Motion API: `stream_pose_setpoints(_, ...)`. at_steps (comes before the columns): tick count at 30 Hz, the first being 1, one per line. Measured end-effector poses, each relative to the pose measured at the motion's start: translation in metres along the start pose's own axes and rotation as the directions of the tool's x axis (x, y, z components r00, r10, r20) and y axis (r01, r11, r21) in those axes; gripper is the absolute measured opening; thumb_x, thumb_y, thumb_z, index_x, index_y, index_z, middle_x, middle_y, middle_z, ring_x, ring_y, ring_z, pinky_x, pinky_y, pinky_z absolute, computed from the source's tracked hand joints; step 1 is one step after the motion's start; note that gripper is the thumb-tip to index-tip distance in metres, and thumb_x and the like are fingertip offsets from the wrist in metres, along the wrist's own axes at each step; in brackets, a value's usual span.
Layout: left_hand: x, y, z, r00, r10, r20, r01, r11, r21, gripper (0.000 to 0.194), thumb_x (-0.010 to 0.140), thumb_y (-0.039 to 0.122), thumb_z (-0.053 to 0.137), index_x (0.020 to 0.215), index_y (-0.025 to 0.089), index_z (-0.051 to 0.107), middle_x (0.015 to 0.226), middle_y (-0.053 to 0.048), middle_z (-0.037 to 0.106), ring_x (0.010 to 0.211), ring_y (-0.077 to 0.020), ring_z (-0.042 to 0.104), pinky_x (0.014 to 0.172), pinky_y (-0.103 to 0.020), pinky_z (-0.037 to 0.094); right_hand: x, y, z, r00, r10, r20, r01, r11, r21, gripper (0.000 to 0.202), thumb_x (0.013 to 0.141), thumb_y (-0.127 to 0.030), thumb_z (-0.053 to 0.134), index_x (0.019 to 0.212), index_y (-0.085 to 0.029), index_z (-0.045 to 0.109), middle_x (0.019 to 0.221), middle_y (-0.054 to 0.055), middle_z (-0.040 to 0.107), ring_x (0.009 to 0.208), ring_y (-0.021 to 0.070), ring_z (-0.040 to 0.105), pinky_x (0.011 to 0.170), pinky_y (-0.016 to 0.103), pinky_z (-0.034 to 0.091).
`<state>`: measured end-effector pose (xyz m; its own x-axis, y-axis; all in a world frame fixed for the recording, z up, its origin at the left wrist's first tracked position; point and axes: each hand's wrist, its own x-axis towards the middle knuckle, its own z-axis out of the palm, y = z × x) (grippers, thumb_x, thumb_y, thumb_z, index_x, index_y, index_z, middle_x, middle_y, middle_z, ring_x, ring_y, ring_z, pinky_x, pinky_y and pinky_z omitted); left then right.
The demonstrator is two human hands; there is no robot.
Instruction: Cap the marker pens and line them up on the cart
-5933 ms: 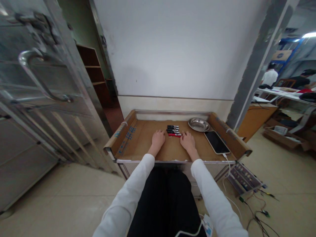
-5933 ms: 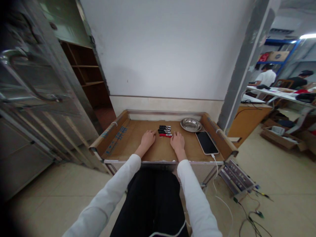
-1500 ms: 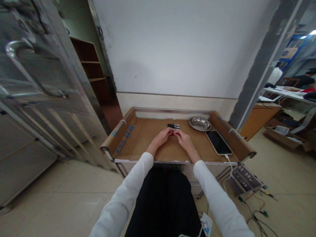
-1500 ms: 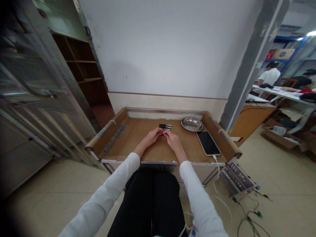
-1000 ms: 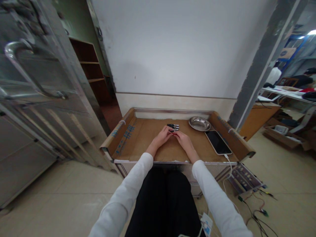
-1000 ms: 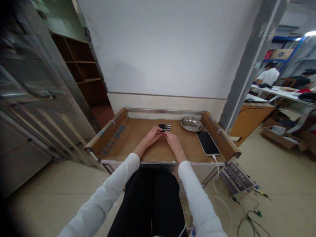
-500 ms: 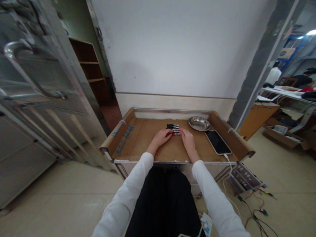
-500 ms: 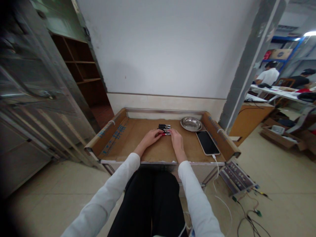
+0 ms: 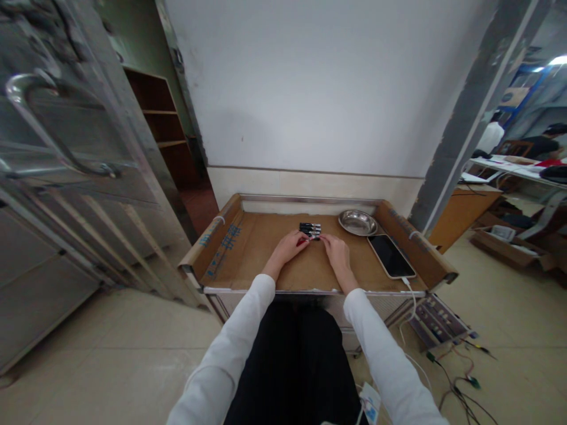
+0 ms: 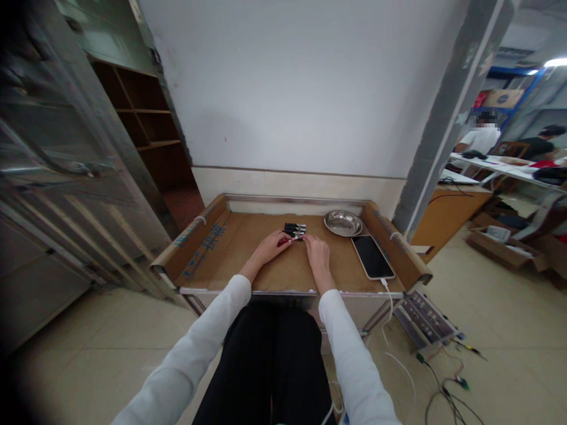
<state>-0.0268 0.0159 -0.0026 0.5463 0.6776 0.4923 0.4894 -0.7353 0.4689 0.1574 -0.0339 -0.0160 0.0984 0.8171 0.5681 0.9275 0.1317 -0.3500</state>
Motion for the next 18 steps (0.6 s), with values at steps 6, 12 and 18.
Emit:
stream_pose_setpoints(6, -0.002, 0.005, -0.003, 0.999, 0.017, -0.044, -0.017, 1.0, 0.007, 0.019, 0.088, 0.029, 0.052, 0.103, 0.021, 0.059, 0.094, -0.004, 0.06, 0.085, -0.0164, 0.058, 0.082, -0.03, 0.048, 0.0, -0.007, -0.005, 0.992, -0.118, -0.053, 0.118, 0.993, -0.007, 0.03, 0.095, -0.03, 0.041, 0.101, -0.021, 0.069, 0.094, 0.008, 0.071, 0.08, 0.0167, 0.066, 0.076, 0.027, 0.048)
stream_pose_setpoints(12, -0.002, 0.004, -0.003, 0.996, 0.045, -0.072, -0.04, 0.997, 0.073, 0.018, 0.088, 0.029, 0.052, 0.103, 0.022, 0.06, 0.101, -0.005, 0.058, 0.095, -0.0184, 0.057, 0.088, -0.032, 0.046, 0.0, -0.009, -0.009, 0.995, -0.074, -0.069, 0.074, 0.997, -0.004, 0.029, 0.095, -0.027, 0.042, 0.103, -0.019, 0.068, 0.099, 0.009, 0.07, 0.085, 0.0187, 0.065, 0.078, 0.03, 0.047)
stream_pose_setpoints(18, -0.001, 0.002, -0.002, 0.994, 0.074, -0.081, -0.067, 0.995, 0.076, 0.017, 0.087, 0.026, 0.052, 0.102, 0.022, 0.061, 0.099, -0.005, 0.059, 0.094, -0.0183, 0.057, 0.087, -0.032, 0.046, -0.002, -0.018, -0.012, 0.981, -0.191, 0.021, 0.19, 0.981, 0.038, 0.032, 0.092, -0.02, 0.041, 0.118, -0.022, 0.06, 0.111, 0.008, 0.067, 0.092, 0.019, 0.065, 0.085, 0.032, 0.048)
